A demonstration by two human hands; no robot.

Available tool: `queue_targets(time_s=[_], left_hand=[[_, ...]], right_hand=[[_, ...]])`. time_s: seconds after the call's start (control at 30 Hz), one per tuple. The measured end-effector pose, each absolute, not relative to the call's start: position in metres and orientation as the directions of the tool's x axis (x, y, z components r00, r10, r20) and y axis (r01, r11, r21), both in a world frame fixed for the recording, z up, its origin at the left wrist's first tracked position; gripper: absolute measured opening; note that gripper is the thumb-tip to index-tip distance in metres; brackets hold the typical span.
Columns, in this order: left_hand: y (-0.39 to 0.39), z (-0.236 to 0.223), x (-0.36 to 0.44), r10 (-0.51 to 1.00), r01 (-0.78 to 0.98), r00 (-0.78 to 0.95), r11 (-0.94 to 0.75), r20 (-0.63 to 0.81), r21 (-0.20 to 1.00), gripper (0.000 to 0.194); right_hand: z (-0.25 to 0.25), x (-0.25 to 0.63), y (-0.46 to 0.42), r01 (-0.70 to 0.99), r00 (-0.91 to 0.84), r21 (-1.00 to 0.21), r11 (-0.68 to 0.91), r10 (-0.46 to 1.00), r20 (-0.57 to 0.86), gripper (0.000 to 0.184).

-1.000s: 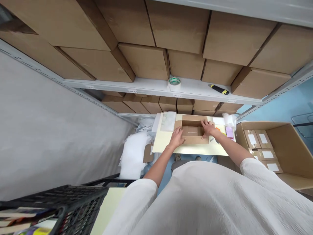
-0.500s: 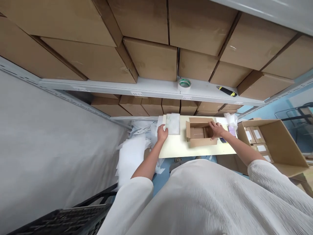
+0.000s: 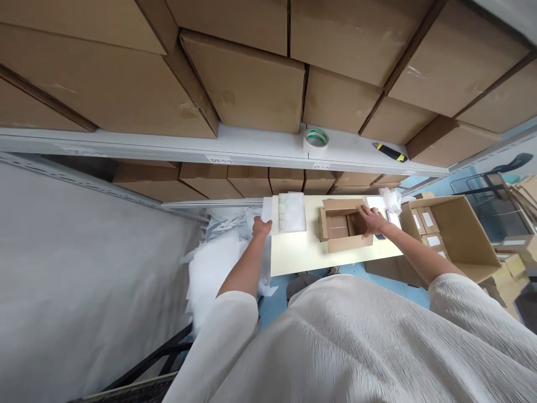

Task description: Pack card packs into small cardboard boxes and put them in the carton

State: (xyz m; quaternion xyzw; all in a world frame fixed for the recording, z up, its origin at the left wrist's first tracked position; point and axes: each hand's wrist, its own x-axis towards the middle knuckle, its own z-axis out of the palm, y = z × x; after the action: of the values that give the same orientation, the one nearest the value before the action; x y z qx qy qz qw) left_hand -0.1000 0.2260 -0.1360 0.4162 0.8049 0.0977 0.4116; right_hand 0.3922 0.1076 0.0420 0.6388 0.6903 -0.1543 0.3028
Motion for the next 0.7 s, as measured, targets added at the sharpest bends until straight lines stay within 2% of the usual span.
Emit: queue_targets(time_s=[0.13, 0.23, 0.4, 0.57, 0.7], left_hand=[[0.225, -0.127, -0.082, 0.864, 0.675, -0.193, 0.461, -0.465, 0.576, 0.020], [0.221, -0.120, -0.063, 0.906, 0.695, -0.081, 0.350, -0.415, 0.629, 0.011], [0.217, -0.119, -0.039, 0.930, 0.744, 0.008, 0.240, -0.367, 0.623, 0.012], [0.216, -0.121, -0.035, 0.915, 0.730, -0.064, 0.315, -0.399, 0.606, 0.011], [0.215, -0.124, -0.032, 0.882, 0.708, -0.176, 0.422, -0.437, 0.566, 0.039]], right_hand=[[0.043, 0.389, 0.107, 0.975, 0.009, 0.179, 0.129, 0.787, -0.617, 0.165], [0.045, 0.387, 0.106, 0.977, 0.019, 0.179, 0.116, 0.787, -0.617, 0.167], [0.047, 0.384, 0.106, 0.984, 0.019, 0.152, 0.096, 0.785, -0.619, 0.166], [0.046, 0.383, 0.105, 0.985, 0.018, 0.146, 0.093, 0.785, -0.620, 0.166], [0.045, 0.383, 0.105, 0.984, 0.020, 0.152, 0.096, 0.782, -0.623, 0.165]])
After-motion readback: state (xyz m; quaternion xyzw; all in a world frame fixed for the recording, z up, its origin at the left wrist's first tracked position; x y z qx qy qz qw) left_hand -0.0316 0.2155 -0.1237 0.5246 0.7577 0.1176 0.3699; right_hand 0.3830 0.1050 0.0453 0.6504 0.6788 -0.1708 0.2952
